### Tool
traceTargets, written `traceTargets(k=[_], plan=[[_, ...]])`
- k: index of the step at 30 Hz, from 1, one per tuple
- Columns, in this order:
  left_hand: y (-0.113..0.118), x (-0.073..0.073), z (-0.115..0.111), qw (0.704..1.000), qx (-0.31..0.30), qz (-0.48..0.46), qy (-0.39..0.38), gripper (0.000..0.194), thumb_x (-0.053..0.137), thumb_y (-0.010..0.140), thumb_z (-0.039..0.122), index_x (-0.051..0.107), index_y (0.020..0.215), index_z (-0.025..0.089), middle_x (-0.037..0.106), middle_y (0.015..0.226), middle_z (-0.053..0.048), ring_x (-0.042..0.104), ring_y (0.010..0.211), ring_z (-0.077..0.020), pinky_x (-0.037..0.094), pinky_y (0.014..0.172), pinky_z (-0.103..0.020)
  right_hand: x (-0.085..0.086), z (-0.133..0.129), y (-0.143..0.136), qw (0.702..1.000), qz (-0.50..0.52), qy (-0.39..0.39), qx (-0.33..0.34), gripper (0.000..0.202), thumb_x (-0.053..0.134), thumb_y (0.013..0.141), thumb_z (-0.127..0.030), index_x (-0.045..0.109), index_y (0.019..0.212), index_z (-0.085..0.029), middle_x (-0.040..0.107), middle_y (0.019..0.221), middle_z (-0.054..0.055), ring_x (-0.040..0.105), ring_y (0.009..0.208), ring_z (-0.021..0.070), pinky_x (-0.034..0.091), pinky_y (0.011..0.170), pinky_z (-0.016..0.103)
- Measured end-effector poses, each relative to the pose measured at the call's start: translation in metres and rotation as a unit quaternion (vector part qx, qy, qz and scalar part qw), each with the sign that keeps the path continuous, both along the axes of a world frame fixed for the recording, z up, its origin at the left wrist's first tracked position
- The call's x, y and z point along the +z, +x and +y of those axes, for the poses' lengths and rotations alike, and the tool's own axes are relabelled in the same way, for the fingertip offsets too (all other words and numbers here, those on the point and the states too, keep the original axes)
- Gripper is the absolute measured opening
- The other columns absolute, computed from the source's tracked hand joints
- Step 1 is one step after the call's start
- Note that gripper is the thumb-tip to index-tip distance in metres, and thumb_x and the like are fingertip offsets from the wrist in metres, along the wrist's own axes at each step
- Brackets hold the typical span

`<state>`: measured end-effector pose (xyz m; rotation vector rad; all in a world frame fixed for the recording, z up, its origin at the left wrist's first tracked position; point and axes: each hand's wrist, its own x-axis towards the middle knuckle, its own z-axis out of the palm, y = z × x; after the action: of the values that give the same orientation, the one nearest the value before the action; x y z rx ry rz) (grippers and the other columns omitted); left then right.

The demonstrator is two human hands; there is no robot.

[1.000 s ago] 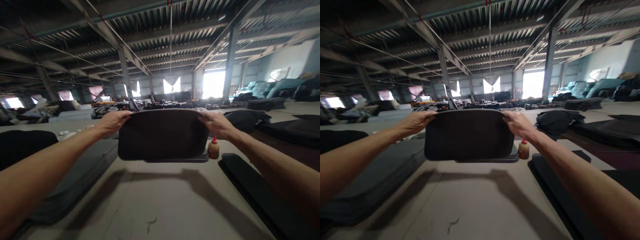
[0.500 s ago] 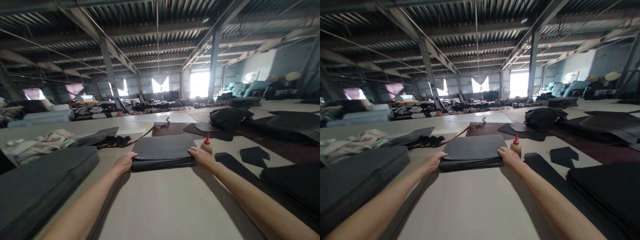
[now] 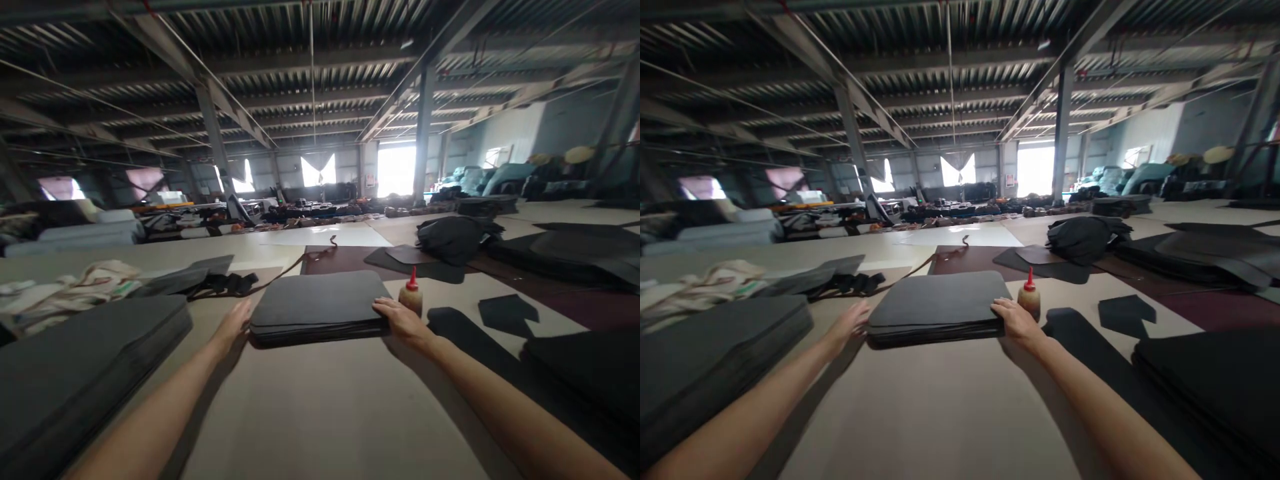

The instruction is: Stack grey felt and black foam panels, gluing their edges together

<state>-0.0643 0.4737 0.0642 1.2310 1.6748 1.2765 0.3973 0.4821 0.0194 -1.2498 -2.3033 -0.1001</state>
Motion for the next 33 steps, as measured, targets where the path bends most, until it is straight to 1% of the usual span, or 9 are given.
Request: traceTargets(k=[3,6,8,12,16,20,28,30,33], plan=[[0.004,-0.007,0.005,0.996,0.032,-0.076,-0.031,0.076,0.046,0.085,0.077,0.055,0.132,0.018,0.060,0.136,-0.019,0.068,0.094,-0.0261,0.049,0.062,-0.029,-0.016,0.014,0.010,0.999,0.036,0.020,0.032,0.052,0.039,0.086,-0.006,0.068,0.128,-0.017,0.061,0.137,0.013,0.055,0.130,0.0260,0.043,0.112,0.045],[0.008,-0.012,0.011,0.989,0.035,-0.142,-0.034,0.079,0.039,0.088,0.079,0.057,0.131,0.016,0.063,0.132,-0.018,0.068,0.096,-0.0238,0.050,0.063,-0.027,-0.030,0.025,0.018,0.996,0.048,0.050,0.062,0.050,0.038,0.088,-0.010,0.066,0.130,-0.017,0.060,0.139,0.013,0.053,0.132,0.0271,0.043,0.112,0.049],[0.012,-0.015,0.014,0.983,0.007,-0.178,-0.031,0.080,0.036,0.088,0.080,0.062,0.124,0.013,0.068,0.122,-0.019,0.069,0.098,-0.0251,0.052,0.068,-0.027,-0.034,0.026,0.021,0.994,0.047,0.062,0.077,0.051,0.038,0.089,-0.010,0.065,0.130,-0.018,0.059,0.139,0.013,0.052,0.133,0.0272,0.043,0.112,0.050],[0.020,-0.018,0.015,0.971,-0.070,-0.225,-0.029,0.077,0.042,0.088,0.077,0.071,0.109,0.009,0.074,0.104,-0.018,0.071,0.094,-0.0278,0.053,0.077,-0.030,-0.032,0.018,0.022,0.993,0.044,0.071,0.087,0.050,0.039,0.089,-0.010,0.065,0.131,-0.020,0.060,0.139,0.012,0.051,0.133,0.0271,0.043,0.112,0.050],[0.020,-0.018,0.012,0.966,-0.083,-0.242,-0.020,0.070,0.049,0.088,0.074,0.072,0.109,0.011,0.076,0.099,-0.013,0.071,0.088,-0.0248,0.052,0.074,-0.028,-0.032,0.011,0.022,0.990,0.055,0.091,0.091,0.048,0.037,0.093,-0.011,0.062,0.133,-0.019,0.059,0.139,0.012,0.049,0.136,0.0261,0.042,0.113,0.050],[0.015,-0.017,0.010,0.964,-0.069,-0.257,-0.009,0.065,0.049,0.091,0.070,0.073,0.103,0.010,0.076,0.089,-0.012,0.070,0.075,-0.0209,0.050,0.063,-0.025,-0.036,0.010,0.021,0.988,0.061,0.106,0.091,0.049,0.036,0.094,-0.009,0.062,0.134,-0.019,0.060,0.139,0.012,0.048,0.136,0.0256,0.041,0.114,0.051],[0.016,-0.016,0.010,0.955,-0.038,-0.294,-0.011,0.060,0.042,0.096,0.061,0.073,0.085,0.011,0.070,0.065,-0.009,0.065,0.057,-0.0194,0.051,0.058,-0.028,-0.034,0.009,0.023,0.988,0.052,0.111,0.098,0.052,0.037,0.090,-0.006,0.062,0.134,-0.020,0.057,0.142,0.012,0.045,0.138,0.0261,0.039,0.115,0.051],[0.014,-0.020,0.012,0.956,-0.016,-0.291,-0.007,0.052,0.049,0.096,0.056,0.071,0.081,0.012,0.069,0.064,-0.007,0.064,0.057,-0.0179,0.050,0.059,-0.026,-0.033,0.007,0.023,0.986,0.055,0.118,0.101,0.050,0.037,0.092,-0.007,0.063,0.133,-0.019,0.056,0.143,0.012,0.045,0.139,0.0267,0.039,0.115,0.051],[0.011,-0.030,0.018,0.962,0.023,-0.272,0.003,0.027,0.066,0.090,0.038,0.069,0.084,0.012,0.071,0.070,-0.004,0.065,0.060,-0.0152,0.050,0.061,-0.024,-0.033,0.005,0.022,0.985,0.059,0.125,0.101,0.048,0.037,0.093,-0.008,0.062,0.132,-0.019,0.058,0.141,0.013,0.046,0.138,0.0268,0.039,0.115,0.050]])
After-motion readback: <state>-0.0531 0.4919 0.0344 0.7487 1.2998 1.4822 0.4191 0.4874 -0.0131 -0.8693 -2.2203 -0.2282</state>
